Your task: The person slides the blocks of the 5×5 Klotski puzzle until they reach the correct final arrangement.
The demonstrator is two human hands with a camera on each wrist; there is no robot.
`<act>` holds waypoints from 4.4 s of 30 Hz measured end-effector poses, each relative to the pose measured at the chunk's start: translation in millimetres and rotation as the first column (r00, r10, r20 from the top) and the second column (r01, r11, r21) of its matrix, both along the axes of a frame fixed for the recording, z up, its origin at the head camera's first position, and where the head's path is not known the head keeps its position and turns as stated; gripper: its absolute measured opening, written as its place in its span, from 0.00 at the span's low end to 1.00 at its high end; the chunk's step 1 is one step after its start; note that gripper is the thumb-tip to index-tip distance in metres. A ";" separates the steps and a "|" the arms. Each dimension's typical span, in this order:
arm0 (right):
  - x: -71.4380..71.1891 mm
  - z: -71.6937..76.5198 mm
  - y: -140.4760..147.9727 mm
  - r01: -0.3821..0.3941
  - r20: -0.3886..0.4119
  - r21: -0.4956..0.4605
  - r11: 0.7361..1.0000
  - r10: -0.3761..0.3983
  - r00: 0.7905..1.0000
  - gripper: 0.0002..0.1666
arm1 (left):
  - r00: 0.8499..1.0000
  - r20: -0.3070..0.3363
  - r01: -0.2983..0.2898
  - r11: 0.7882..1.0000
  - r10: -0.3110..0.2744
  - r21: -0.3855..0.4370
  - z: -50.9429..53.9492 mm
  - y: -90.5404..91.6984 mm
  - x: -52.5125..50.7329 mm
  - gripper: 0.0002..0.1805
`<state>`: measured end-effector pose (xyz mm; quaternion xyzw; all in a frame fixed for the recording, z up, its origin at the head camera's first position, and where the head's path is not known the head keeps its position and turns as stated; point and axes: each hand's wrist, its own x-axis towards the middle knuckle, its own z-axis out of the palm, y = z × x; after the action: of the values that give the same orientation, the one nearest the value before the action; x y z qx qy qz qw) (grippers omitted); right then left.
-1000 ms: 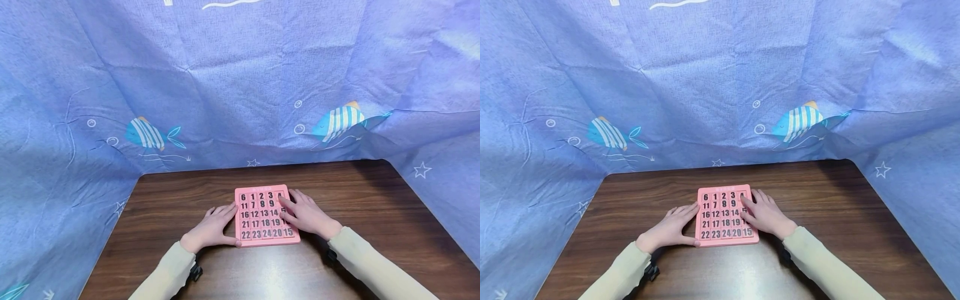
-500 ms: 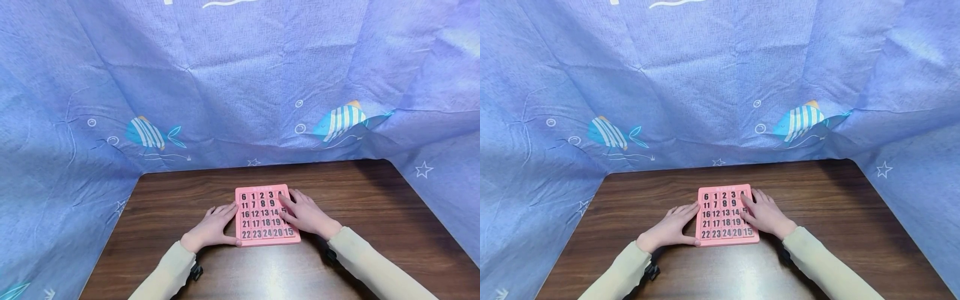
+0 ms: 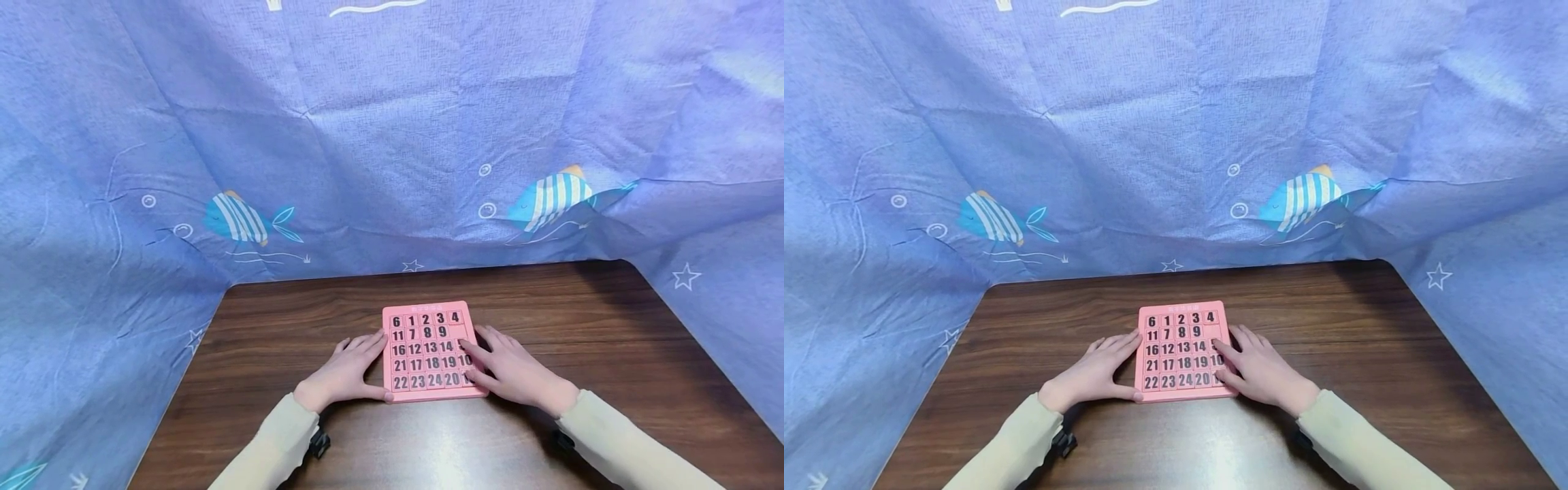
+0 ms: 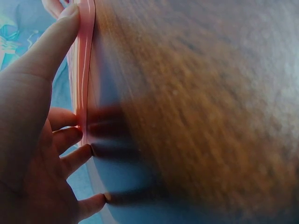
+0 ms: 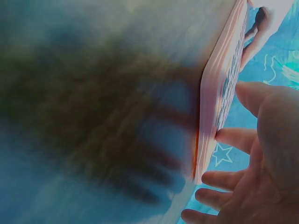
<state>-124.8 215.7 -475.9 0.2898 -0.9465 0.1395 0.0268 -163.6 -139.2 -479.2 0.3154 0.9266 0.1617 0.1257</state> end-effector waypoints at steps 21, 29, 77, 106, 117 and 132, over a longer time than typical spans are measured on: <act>-9.7 -12.7 6.7 0.002 -0.021 -0.061 0.998 -0.003 1.000 0.30 | 1.000 0.014 -0.005 1.000 0.005 -0.009 -1.0 0.1 -0.8 0.63; -14.3 -10.9 4.2 0.014 0.015 -0.083 0.996 -0.013 1.000 0.31 | 1.000 0.008 -0.005 1.000 0.005 -0.004 0.2 0.1 -0.2 0.64; 11.2 -10.3 10.1 0.006 0.008 -0.037 0.999 -0.006 1.000 0.30 | 1.000 0.008 0.007 1.000 -0.007 -0.010 0.2 0.3 -0.9 0.65; 43.9 -7.5 25.2 -0.151 -0.164 -0.008 0.988 0.148 0.975 0.30 | 1.000 0.014 0.005 1.000 -0.005 0.014 5.8 0.5 2.5 0.64; 31.8 -9.5 21.1 -0.075 -0.071 -0.023 0.997 0.073 0.995 0.30 | 1.000 0.011 0.005 1.000 -0.005 0.011 2.2 0.2 2.6 0.64; 29.9 -6.8 3.2 -0.147 -0.172 -0.023 0.989 0.141 0.975 0.29 | 1.000 -0.007 0.018 1.000 -0.018 0.000 2.0 -0.2 1.7 0.65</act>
<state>-94.9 218.9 -482.6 0.3680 -0.9146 0.1326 0.1024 -161.9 -139.4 -477.2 0.3243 0.9241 0.1596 0.1239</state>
